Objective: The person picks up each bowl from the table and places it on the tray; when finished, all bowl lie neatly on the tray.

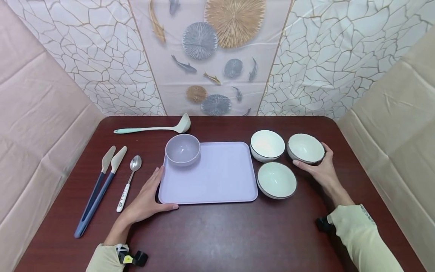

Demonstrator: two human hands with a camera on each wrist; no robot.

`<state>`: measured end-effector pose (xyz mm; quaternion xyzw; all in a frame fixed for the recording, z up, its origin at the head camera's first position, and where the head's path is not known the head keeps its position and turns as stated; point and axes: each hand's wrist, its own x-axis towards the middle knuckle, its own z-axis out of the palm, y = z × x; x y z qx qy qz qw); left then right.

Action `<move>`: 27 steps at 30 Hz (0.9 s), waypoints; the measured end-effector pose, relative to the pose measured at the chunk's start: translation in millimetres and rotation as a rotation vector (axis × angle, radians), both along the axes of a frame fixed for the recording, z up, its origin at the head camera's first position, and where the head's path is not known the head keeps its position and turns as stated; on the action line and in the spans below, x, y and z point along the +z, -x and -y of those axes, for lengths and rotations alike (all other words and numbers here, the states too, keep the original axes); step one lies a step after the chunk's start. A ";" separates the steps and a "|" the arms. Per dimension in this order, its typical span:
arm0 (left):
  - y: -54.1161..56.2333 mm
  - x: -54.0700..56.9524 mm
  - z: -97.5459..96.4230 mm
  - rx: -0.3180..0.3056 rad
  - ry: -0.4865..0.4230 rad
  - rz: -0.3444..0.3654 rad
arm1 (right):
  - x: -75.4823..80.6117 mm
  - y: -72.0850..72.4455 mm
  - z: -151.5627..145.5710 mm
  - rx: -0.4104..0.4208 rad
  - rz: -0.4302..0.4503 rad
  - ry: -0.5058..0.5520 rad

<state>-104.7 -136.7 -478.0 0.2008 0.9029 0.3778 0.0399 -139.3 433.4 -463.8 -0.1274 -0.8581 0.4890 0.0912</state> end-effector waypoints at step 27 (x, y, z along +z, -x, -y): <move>2.0 -0.9 2.3 -0.006 0.005 -0.010 | 23.0 -14.1 5.2 -0.052 -0.049 0.045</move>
